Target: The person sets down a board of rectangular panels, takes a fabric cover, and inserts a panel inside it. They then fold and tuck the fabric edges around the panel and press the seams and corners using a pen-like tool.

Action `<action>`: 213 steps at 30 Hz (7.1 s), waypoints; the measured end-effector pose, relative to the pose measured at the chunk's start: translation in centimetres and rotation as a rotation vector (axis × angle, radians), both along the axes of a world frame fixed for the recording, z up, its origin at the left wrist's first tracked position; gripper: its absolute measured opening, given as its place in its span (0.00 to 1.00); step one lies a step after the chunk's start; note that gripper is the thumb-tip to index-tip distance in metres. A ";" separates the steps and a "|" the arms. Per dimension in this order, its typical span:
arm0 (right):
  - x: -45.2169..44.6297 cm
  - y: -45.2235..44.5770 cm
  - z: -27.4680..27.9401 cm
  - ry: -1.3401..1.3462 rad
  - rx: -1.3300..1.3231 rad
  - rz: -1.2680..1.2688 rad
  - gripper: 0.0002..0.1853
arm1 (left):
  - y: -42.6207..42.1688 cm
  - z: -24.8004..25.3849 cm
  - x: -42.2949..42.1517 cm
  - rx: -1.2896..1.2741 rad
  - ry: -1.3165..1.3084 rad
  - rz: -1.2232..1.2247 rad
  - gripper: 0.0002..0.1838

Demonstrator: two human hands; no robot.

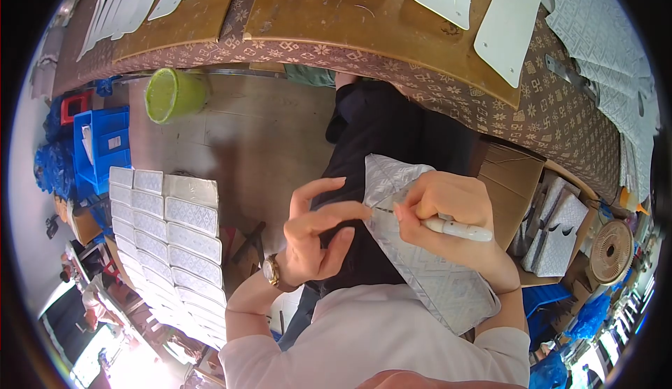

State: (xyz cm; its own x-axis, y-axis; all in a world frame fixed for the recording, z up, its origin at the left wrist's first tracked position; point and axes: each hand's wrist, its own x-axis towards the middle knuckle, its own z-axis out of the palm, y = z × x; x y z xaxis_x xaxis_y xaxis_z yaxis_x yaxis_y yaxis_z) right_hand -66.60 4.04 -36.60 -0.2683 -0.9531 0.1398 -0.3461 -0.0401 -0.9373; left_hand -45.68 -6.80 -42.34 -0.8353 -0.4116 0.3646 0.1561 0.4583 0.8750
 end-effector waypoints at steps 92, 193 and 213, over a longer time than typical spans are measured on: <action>-4.2 7.0 2.4 0.302 0.309 0.024 0.13 | -7.8 8.7 -3.6 0.415 -0.759 0.031 0.07; -2.8 7.6 0.4 0.055 0.407 -0.189 0.13 | -8.9 5.6 -10.5 0.404 -1.201 -1.020 0.41; -4.9 15.1 3.1 0.078 0.391 -0.280 0.12 | -4.2 5.5 -13.1 0.785 -1.213 -1.130 0.37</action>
State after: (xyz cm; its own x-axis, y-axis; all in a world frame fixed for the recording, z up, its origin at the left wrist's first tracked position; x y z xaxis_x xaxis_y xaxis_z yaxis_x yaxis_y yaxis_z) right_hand -71.48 19.14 -33.53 -0.5248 -0.8309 -0.1849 -0.3628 0.4148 -0.8345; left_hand -58.77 -10.98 -36.84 -0.4272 0.7116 -0.5578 -0.7448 0.0728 0.6633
